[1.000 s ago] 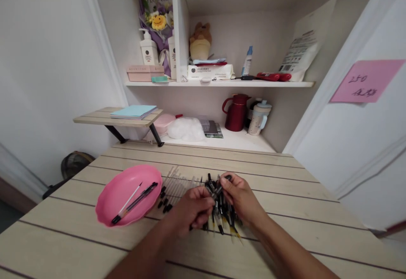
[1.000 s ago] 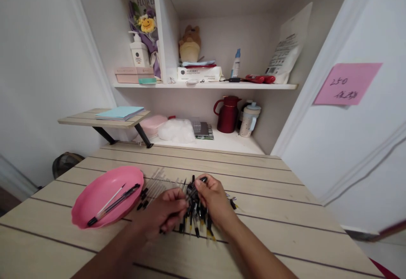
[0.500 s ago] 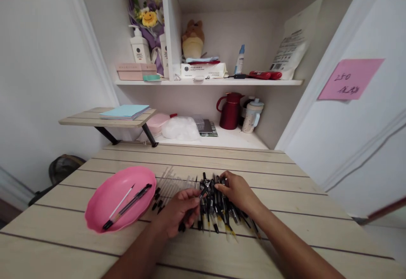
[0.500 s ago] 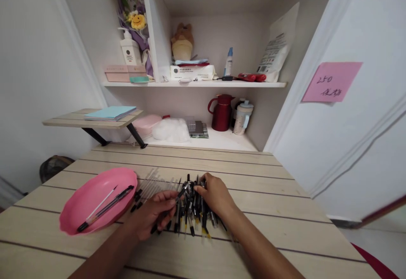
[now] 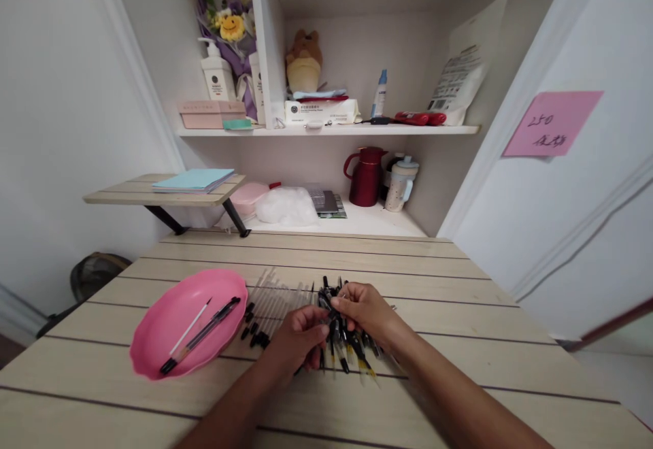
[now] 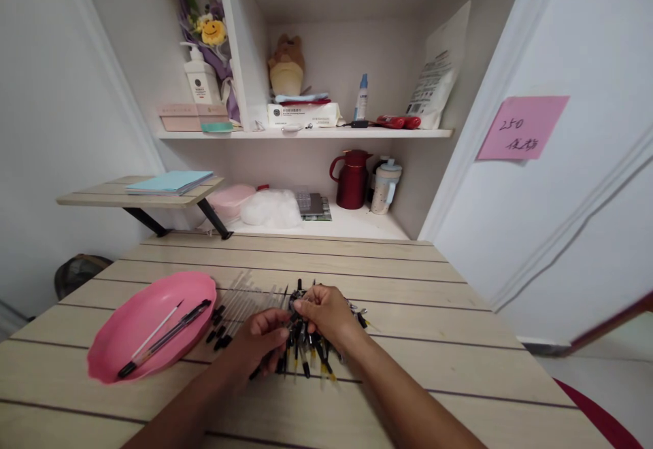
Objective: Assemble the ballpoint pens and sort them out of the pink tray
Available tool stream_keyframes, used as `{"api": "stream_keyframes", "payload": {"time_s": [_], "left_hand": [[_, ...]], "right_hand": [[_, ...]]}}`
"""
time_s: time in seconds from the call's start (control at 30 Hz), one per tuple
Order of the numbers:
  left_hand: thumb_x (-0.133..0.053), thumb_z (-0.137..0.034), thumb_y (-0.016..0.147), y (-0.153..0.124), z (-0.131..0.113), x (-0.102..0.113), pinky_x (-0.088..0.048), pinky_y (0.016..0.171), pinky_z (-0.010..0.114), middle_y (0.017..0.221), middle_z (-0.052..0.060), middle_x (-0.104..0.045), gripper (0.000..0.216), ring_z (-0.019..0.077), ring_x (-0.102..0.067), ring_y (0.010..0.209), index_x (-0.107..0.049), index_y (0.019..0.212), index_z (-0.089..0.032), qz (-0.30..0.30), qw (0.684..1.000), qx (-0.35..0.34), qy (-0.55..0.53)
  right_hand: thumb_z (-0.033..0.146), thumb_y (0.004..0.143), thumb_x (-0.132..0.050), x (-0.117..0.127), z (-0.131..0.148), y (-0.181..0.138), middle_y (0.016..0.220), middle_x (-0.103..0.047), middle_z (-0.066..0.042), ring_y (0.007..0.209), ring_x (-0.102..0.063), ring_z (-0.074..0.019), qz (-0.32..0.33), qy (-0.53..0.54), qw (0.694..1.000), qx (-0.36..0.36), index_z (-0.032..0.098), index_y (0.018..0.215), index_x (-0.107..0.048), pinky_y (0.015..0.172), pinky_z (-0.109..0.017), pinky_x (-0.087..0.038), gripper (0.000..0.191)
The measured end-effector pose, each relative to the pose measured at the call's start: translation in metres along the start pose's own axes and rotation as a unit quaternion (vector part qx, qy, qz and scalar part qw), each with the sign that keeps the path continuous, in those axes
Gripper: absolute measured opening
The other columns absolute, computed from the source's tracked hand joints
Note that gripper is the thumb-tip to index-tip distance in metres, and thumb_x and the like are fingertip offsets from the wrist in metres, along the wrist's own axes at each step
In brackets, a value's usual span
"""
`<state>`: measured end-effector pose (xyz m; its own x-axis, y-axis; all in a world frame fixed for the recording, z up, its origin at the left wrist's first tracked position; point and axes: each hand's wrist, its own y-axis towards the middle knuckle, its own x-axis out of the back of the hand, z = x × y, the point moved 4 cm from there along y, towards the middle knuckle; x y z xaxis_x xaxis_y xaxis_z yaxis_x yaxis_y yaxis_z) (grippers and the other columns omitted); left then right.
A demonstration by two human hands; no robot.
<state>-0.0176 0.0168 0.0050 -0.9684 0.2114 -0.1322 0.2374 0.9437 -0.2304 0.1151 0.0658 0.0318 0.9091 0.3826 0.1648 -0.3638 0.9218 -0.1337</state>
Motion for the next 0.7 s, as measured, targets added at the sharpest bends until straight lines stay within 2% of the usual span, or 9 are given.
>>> {"api": "stream_keyframes", "payload": {"time_s": [0.1, 0.2, 0.27, 0.37, 0.5, 0.6, 0.7], "left_hand": [[-0.059, -0.034, 0.068, 0.002, 0.001, -0.001, -0.025, 0.026, 0.013, 0.052, -0.007, -0.052, 0.032, 0.0034, -0.042, 0.028, -0.050, 0.091, -0.014, 0.003, 1.000, -0.020, 0.003], [-0.060, -0.034, 0.067, 0.001, 0.000, -0.001, -0.022, 0.026, 0.013, 0.052, -0.007, -0.052, 0.031, 0.0031, -0.041, 0.028, -0.050, 0.090, -0.015, 0.018, 0.999, -0.007, -0.033], [-0.059, -0.034, 0.069, -0.003, -0.003, -0.001, -0.019, 0.025, 0.013, 0.052, -0.006, -0.053, 0.029, 0.0021, -0.038, 0.027, -0.050, 0.089, -0.015, 0.058, 0.995, 0.021, -0.081], [-0.056, -0.031, 0.073, -0.010, -0.010, -0.003, -0.012, 0.025, 0.013, 0.052, -0.005, -0.050, 0.025, -0.0003, -0.030, 0.026, -0.052, 0.090, -0.014, 0.149, 0.973, 0.064, -0.163], [-0.051, -0.028, 0.076, -0.016, -0.014, -0.004, -0.008, 0.025, 0.014, 0.050, -0.005, -0.046, 0.024, -0.0007, -0.025, 0.027, -0.055, 0.093, -0.011, 0.219, 0.948, 0.097, -0.212], [-0.050, -0.029, 0.077, -0.015, -0.012, -0.005, -0.009, 0.025, 0.015, 0.049, -0.005, -0.046, 0.024, -0.0005, -0.023, 0.026, -0.054, 0.093, -0.011, 0.209, 0.953, 0.082, -0.206], [-0.052, -0.032, 0.076, -0.011, -0.010, -0.005, -0.011, 0.026, 0.015, 0.050, -0.006, -0.048, 0.024, -0.0004, -0.024, 0.025, -0.052, 0.092, -0.014, 0.151, 0.972, 0.040, -0.177]], "right_hand": [[0.039, 0.062, -0.064, -0.002, -0.003, 0.001, 0.038, -0.044, 0.008, 0.032, -0.037, -0.0041, -0.018, 0.063, 0.998, 0.003, 0.016, 0.060, -0.047, 0.033, -0.016, -0.023, 0.029], [0.036, 0.059, -0.068, -0.001, -0.004, 0.001, 0.040, -0.048, 0.006, 0.033, -0.038, -0.0039, -0.004, 0.120, 0.993, 0.007, 0.015, 0.060, -0.050, 0.033, -0.016, -0.023, 0.028], [0.035, 0.057, -0.070, -0.001, -0.002, 0.000, 0.042, -0.050, 0.005, 0.033, -0.039, -0.0036, 0.013, 0.164, 0.986, 0.009, 0.014, 0.059, -0.050, 0.032, -0.016, -0.022, 0.029], [0.033, 0.055, -0.072, -0.001, 0.004, -0.003, 0.042, -0.050, 0.005, 0.032, -0.038, -0.0031, 0.039, 0.214, 0.976, 0.014, 0.014, 0.057, -0.049, 0.032, -0.016, -0.020, 0.029], [0.030, 0.055, -0.073, 0.003, 0.014, -0.008, 0.047, -0.053, 0.004, 0.036, -0.041, -0.0031, 0.058, 0.205, 0.976, 0.040, 0.013, 0.058, -0.053, 0.035, -0.016, -0.024, 0.026], [0.030, 0.054, -0.073, 0.005, 0.019, -0.010, 0.053, -0.055, 0.002, 0.042, -0.046, -0.0043, 0.093, 0.179, 0.978, 0.050, 0.012, 0.068, -0.058, 0.039, -0.016, -0.031, 0.027], [0.037, 0.059, -0.069, 0.003, 0.013, -0.009, 0.058, -0.058, 0.001, 0.044, -0.049, -0.0059, 0.127, 0.166, 0.978, 0.015, 0.014, 0.079, -0.056, 0.040, -0.017, -0.034, 0.033]]}}
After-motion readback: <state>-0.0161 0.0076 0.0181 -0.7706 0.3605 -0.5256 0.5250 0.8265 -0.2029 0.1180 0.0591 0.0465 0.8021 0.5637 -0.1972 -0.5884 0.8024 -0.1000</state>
